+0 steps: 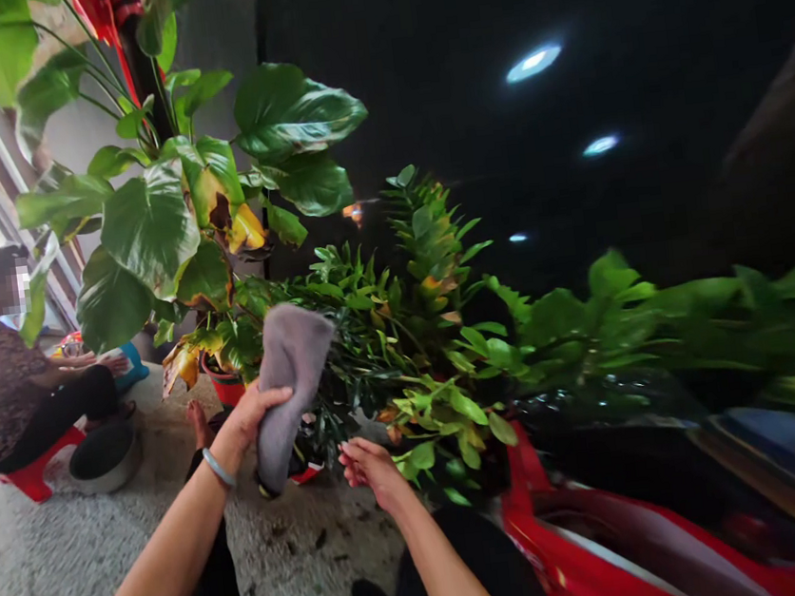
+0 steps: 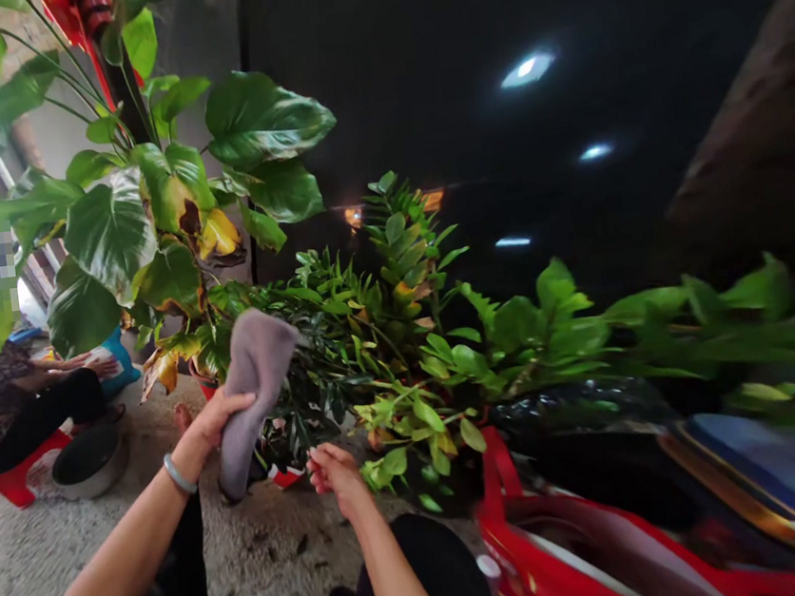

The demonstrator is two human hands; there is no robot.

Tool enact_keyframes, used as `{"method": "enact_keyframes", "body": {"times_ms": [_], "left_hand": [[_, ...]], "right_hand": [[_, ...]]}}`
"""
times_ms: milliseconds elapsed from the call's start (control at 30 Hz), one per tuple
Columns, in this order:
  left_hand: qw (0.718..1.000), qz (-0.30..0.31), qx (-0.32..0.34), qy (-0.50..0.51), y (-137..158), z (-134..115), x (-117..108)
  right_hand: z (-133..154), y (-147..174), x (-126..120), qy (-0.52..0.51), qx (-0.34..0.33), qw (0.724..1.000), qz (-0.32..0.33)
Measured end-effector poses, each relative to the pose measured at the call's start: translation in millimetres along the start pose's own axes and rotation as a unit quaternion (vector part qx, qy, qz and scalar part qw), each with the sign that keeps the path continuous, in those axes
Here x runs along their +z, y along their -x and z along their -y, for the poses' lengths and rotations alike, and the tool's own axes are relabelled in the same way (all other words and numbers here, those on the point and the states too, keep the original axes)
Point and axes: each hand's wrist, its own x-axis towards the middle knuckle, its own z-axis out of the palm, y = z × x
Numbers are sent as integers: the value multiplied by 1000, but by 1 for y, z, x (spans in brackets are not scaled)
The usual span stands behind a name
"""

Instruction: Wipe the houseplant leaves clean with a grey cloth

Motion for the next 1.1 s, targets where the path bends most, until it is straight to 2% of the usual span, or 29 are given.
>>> {"method": "enact_keyframes", "body": {"times_ms": [100,167,200,267,367,433,500,567,667,733,800,867,933,1033,1100], "left_hand": [[986,85,-126,-63,29,49,-18],[968,150,-179,-91,44,64,-25],[963,171,-185,-99,47,63,-25],[969,173,-150,-91,41,43,-18],[994,103,-35,-23,14,-11,5],[997,59,30,26,-5,-40,20],[997,39,50,39,-17,-47,29],[999,35,19,8,-17,-30,29],[992,51,-84,-78,2,19,12],[977,94,-154,-115,20,45,-2],[964,144,-189,-120,34,49,-13],[964,172,-172,-106,38,31,-15],[978,158,-110,-75,33,-1,-11],[998,62,-1,2,15,-43,-6],[999,-13,33,38,5,-49,-9]], "right_hand": [[-3,-4,2,-4,8,1000,-12],[-5,-7,4,-4,13,1000,-24],[-6,-8,6,-4,15,1000,-27],[-5,-8,9,-5,16,1000,-26],[-2,-5,11,-8,16,1000,-12],[1,-3,11,-11,17,1000,-8],[3,-1,10,-14,21,1000,-11],[4,-1,9,-17,25,999,-14],[1,-3,6,-18,36,999,-24],[-2,-5,6,-10,49,998,-33],[-5,-7,7,-3,58,998,-37],[-6,-8,9,-1,57,998,-32],[-6,-7,9,-5,47,999,-22],[-4,-5,9,-11,39,999,-8],[-4,-5,8,-13,37,999,-1]]}}
